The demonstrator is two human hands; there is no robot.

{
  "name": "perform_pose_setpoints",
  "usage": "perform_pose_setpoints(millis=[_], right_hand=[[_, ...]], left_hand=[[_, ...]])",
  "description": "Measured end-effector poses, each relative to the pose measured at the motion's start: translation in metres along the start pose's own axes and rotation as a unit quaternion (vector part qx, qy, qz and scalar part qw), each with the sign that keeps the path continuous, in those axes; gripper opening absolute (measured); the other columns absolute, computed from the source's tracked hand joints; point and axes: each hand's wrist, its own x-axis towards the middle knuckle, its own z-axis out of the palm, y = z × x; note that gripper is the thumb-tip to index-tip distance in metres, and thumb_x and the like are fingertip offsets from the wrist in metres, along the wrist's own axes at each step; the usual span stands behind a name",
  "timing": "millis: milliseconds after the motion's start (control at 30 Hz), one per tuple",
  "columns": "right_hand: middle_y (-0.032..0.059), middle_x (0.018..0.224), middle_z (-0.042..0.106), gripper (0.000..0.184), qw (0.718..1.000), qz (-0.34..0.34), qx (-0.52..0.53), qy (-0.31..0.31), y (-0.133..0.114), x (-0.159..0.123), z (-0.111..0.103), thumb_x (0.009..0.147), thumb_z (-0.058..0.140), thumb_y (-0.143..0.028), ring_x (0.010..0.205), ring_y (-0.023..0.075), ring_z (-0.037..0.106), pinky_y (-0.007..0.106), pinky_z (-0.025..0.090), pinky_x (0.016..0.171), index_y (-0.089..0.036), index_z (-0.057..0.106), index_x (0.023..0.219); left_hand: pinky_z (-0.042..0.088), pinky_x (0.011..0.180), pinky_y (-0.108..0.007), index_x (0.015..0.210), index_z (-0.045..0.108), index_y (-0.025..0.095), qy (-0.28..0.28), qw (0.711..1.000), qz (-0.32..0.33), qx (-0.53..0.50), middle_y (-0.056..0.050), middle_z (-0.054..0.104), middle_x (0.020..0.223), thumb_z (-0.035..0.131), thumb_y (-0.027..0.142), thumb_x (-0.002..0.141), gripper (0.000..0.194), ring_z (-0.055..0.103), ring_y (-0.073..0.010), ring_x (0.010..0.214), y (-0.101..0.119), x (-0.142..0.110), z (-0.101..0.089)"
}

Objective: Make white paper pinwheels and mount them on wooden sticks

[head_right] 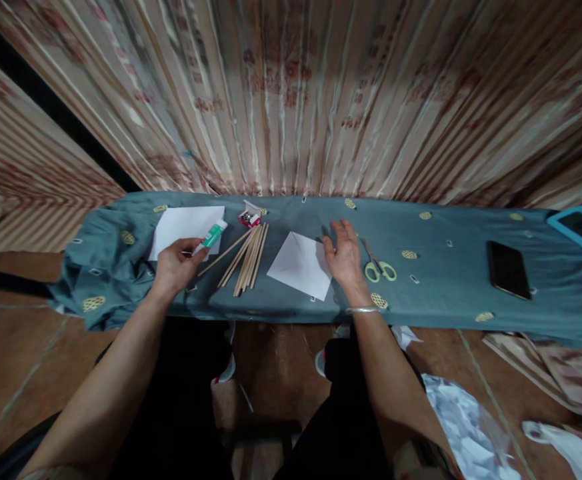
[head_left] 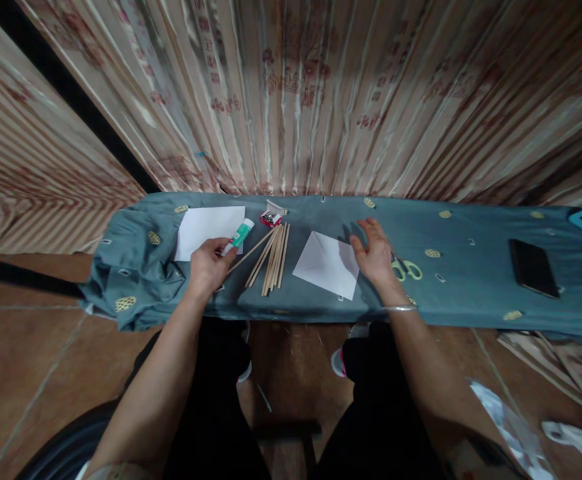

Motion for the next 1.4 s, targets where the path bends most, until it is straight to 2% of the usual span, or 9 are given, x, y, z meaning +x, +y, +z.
perform_pose_setpoints(millis=[67,133,267,333,433,633,900,1100,1400], right_hand=[[0.0176,0.135,0.060,0.041,0.996,0.037,0.083,-0.009,-0.016,-0.007,0.000,0.084,0.057,-0.038,0.127,0.0307,0.053,0.049,0.044,0.103,-0.015,0.065,0.117],[0.0127,0.119,0.070,0.042,0.970,0.101,0.212,-0.066,-0.036,-0.016,0.002,0.080,0.063,-0.047,0.107,0.0260,0.065,0.042,0.051,0.091,-0.018,0.068,0.110],[0.0026,0.092,0.075,0.040,0.846,0.219,0.431,-0.223,-0.073,-0.036,0.010,0.064,0.081,-0.050,0.081,0.0158,0.068,0.026,0.049,0.068,-0.022,0.072,0.091],[-0.0011,0.077,0.073,0.037,0.799,0.267,0.492,-0.218,-0.082,-0.041,0.014,0.056,0.086,-0.047,0.070,0.0114,0.065,0.021,0.044,0.059,-0.021,0.072,0.078],[-0.0031,0.068,0.070,0.036,0.765,0.310,0.531,-0.190,-0.084,-0.042,0.017,0.051,0.090,-0.042,0.063,0.0087,0.061,0.020,0.041,0.055,-0.019,0.070,0.071],[-0.0021,0.066,0.070,0.033,0.756,0.330,0.544,-0.153,-0.068,-0.034,0.010,0.054,0.091,-0.039,0.059,0.0087,0.061,0.020,0.044,0.053,-0.018,0.071,0.071],[-0.0028,0.063,0.071,0.025,0.704,0.408,0.575,-0.081,-0.027,-0.022,-0.009,0.061,0.088,-0.034,0.057,0.0097,0.065,0.018,0.051,0.050,-0.021,0.068,0.070],[-0.0020,0.068,0.072,0.022,0.731,0.383,0.557,-0.096,-0.012,-0.023,-0.014,0.065,0.086,-0.031,0.057,0.0100,0.066,0.019,0.055,0.054,-0.021,0.070,0.075],[-0.0015,0.070,0.074,0.020,0.748,0.355,0.544,-0.136,-0.019,-0.022,-0.010,0.064,0.086,-0.029,0.064,0.0119,0.070,0.023,0.059,0.066,-0.021,0.071,0.074]], left_hand=[[0.049,0.070,-0.030,0.095,0.071,0.013,0.002,0.987,-0.011,-0.158,-0.006,0.071,0.083,0.068,0.047,0.067,0.044,0.063,-0.0183,0.072,0.010,-0.005,0.010],[0.051,0.070,-0.031,0.092,0.071,0.013,-0.074,0.957,-0.027,-0.281,-0.003,0.069,0.076,0.075,0.050,0.061,0.048,0.063,-0.0170,0.067,0.024,-0.014,0.026],[0.053,0.068,-0.030,0.086,0.073,0.015,-0.215,0.900,-0.047,-0.377,-0.001,0.070,0.073,0.083,0.044,0.055,0.044,0.063,-0.0154,0.064,0.051,-0.037,0.062],[0.052,0.069,-0.029,0.087,0.074,0.015,-0.239,0.886,-0.042,-0.396,-0.001,0.072,0.075,0.084,0.039,0.054,0.042,0.063,-0.0148,0.067,0.058,-0.043,0.074],[0.053,0.070,-0.028,0.087,0.074,0.015,-0.245,0.874,-0.043,-0.418,-0.002,0.073,0.081,0.085,0.036,0.055,0.040,0.064,-0.0145,0.071,0.062,-0.044,0.083],[0.054,0.072,-0.030,0.090,0.074,0.015,-0.281,0.871,-0.040,-0.400,-0.003,0.073,0.083,0.084,0.037,0.059,0.039,0.065,-0.0152,0.072,0.065,-0.039,0.086],[0.053,0.085,-0.036,0.100,0.071,0.015,-0.205,0.941,0.029,-0.269,-0.007,0.072,0.097,0.077,0.037,0.064,0.043,0.067,-0.0207,0.088,0.047,-0.019,0.081],[0.054,0.085,-0.034,0.103,0.070,0.018,-0.094,0.990,0.075,-0.074,-0.007,0.069,0.107,0.069,0.034,0.069,0.037,0.066,-0.0219,0.093,0.013,0.007,0.048],[0.049,0.095,-0.039,0.109,0.070,0.015,-0.129,0.972,0.128,0.148,-0.012,0.069,0.113,0.059,0.029,0.077,0.036,0.065,-0.0288,0.103,-0.006,0.017,0.028]])
